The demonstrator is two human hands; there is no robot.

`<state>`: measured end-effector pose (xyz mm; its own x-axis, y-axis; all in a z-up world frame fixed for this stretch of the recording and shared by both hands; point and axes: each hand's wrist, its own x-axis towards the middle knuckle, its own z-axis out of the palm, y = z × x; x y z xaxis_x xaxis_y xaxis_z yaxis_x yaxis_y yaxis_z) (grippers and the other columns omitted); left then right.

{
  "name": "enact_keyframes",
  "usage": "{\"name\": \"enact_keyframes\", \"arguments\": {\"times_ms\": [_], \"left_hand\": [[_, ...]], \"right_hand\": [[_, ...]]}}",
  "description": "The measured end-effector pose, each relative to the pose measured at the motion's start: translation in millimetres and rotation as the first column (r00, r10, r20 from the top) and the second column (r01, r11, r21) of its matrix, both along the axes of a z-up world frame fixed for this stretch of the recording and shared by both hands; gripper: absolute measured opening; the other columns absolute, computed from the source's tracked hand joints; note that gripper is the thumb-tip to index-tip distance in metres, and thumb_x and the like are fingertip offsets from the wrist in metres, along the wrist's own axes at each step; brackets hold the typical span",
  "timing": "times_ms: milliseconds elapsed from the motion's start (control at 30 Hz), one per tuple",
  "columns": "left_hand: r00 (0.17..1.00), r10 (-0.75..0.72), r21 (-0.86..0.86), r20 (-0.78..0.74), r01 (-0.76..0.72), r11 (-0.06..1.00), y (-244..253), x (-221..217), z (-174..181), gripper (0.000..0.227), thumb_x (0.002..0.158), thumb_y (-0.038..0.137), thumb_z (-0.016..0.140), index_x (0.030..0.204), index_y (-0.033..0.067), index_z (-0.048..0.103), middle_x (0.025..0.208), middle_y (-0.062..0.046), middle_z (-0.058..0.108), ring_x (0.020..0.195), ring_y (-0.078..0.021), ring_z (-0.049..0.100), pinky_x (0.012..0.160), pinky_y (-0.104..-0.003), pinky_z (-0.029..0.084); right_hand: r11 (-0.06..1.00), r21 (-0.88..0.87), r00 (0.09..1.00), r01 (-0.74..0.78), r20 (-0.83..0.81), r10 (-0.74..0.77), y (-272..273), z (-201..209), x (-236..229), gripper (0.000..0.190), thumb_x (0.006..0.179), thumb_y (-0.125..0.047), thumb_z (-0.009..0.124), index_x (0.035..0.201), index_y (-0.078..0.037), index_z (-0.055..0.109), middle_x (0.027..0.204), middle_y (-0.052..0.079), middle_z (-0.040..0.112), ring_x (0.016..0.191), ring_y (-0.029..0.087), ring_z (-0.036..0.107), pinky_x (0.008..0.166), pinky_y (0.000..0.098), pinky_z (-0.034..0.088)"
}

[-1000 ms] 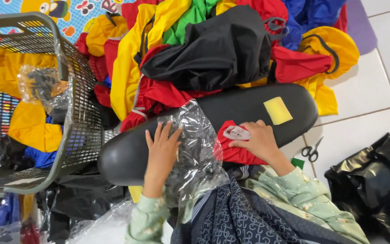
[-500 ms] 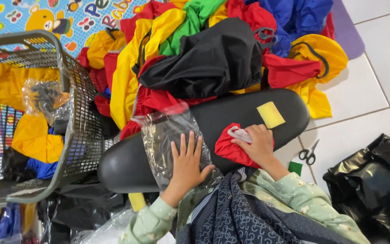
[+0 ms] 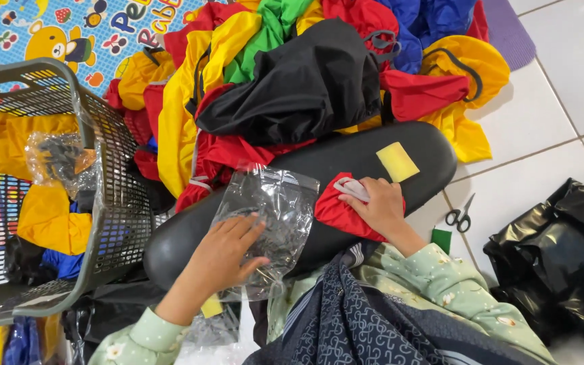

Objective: Folding fabric covers, placing them into plastic bags, and trimming loose threads with scissors.

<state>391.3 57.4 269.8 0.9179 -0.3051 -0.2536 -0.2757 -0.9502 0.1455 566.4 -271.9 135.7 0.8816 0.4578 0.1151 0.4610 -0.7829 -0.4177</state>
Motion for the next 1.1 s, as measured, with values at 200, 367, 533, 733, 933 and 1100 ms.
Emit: {"name": "enact_keyframes", "arguments": {"times_ms": [200,367,533,733,933,1100], "left_hand": [[0.959,0.117,0.160,0.258,-0.162,0.974,-70.5,-62.5,-40.7,0.114,0.063,0.080,0.077,0.155,0.0241,0.040,0.165,-0.013,0.032,0.152,-0.0410,0.028,0.116,-0.068,0.026],[0.990,0.077,0.076,0.118,-0.086,0.993,-41.1,-87.6,-46.0,0.069,0.067,-0.004,0.069,0.129,0.0236,0.061,0.159,-0.008,0.042,0.150,-0.0434,0.029,0.110,-0.083,0.022],[0.966,0.089,0.142,-0.241,-0.056,0.988,-9.6,-69.3,11.5,0.056,0.070,-0.002,0.078,0.118,0.0258,0.075,0.157,0.000,0.044,0.154,-0.0432,0.018,0.118,-0.083,0.006],[0.809,0.510,-0.433,0.292,-0.363,0.825,-75.4,-27.9,-39.5,0.046,0.091,-0.003,0.062,0.137,0.0037,0.062,0.153,-0.021,0.052,0.148,-0.0442,0.040,0.124,-0.058,0.031],[0.610,0.717,-0.253,0.338,-0.675,0.693,-113.0,0.1,-98.7,0.082,0.089,0.058,0.069,0.149,0.0044,0.053,0.161,-0.022,0.042,0.152,-0.0473,0.028,0.123,-0.063,0.016],[0.577,0.757,-0.501,0.308,-0.578,0.644,-107.0,-1.7,-98.2,0.042,0.103,0.023,0.061,0.143,0.0138,0.062,0.157,-0.008,0.052,0.152,-0.0411,0.033,0.121,-0.062,0.017]], "right_hand": [[0.989,-0.144,0.963,-0.023,-0.268,-0.017,4.2,18.3,12.8,0.073,0.088,-0.076,0.054,0.113,-0.010,0.071,0.077,0.007,0.073,0.073,0.026,0.068,0.076,0.0430,0.046],[0.996,-0.072,0.918,0.045,-0.389,-0.069,1.5,47.3,22.4,0.059,0.087,-0.070,0.063,0.073,-0.013,0.061,0.062,0.006,0.063,0.062,0.025,0.063,0.062,0.0387,0.044],[0.902,0.323,0.799,0.286,-0.600,-0.039,-10.7,70.9,34.5,0.035,0.097,-0.036,0.063,0.126,-0.020,0.075,0.132,0.000,0.072,0.130,0.009,0.061,0.112,0.0231,0.040],[0.479,0.362,0.429,0.800,-0.903,-0.033,-24.8,56.8,25.5,0.032,0.104,-0.041,0.061,0.103,-0.009,0.066,0.095,0.002,0.069,0.088,0.013,0.066,0.074,0.0247,0.051],[0.545,0.581,0.614,0.605,-0.776,0.145,-8.6,60.6,1.8,0.064,0.095,-0.018,0.072,0.148,0.001,0.042,0.138,0.009,0.047,0.129,0.023,0.049,0.113,0.0428,0.044],[0.345,0.765,0.690,0.545,-0.642,0.334,28.5,70.2,-12.8,0.044,0.105,-0.015,0.057,0.144,-0.009,0.038,0.145,0.012,0.053,0.135,0.023,0.053,0.117,0.0487,0.045]]}}
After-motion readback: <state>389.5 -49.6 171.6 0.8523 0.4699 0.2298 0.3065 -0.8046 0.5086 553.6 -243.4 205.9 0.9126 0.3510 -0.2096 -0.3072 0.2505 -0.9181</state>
